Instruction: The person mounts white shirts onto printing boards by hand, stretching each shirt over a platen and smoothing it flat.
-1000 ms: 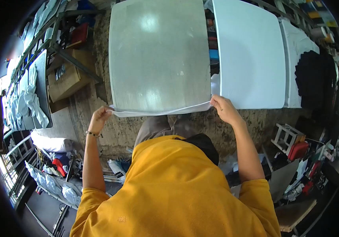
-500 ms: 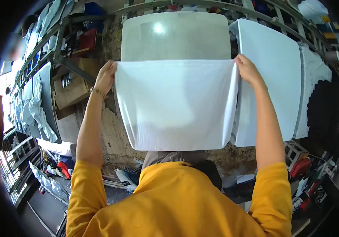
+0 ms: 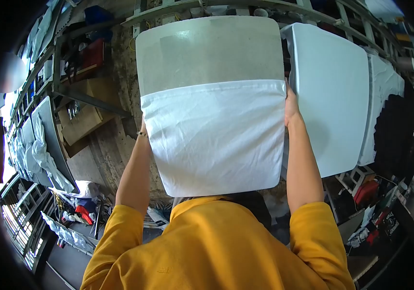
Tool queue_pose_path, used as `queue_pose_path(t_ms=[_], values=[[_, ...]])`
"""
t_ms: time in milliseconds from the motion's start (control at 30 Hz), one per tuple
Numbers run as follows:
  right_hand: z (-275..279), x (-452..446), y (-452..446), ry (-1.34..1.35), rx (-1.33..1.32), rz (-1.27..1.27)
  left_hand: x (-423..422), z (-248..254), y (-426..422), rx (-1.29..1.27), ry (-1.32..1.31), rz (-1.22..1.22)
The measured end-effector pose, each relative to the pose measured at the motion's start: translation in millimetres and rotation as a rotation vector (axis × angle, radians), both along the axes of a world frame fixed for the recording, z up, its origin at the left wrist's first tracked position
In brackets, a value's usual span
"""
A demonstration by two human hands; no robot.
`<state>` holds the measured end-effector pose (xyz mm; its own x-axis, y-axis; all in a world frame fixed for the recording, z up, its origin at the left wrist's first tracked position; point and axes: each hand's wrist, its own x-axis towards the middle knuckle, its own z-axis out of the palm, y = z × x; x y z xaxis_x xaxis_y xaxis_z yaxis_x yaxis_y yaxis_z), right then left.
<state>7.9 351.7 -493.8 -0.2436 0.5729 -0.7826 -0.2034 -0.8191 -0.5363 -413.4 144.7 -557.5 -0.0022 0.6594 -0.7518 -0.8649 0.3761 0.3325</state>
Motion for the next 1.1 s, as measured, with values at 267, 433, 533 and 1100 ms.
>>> queue_pose_path(t_ms=[267,433,533,1100], values=[[-22,-1,5,-0.074,-0.059,-0.212,-35,-5,29,-0.139,0.171,0.016],[-1,-13,32,-0.051,0.081,-0.148,-67,32,21,0.151,0.175,-0.079],[2,5,25,-0.484,0.725,0.262,-70,70,27,0.318,0.610,-0.219],[86,-20,40,-0.794,1.161,0.912,-96,143,87,0.439,0.910,-0.852]])
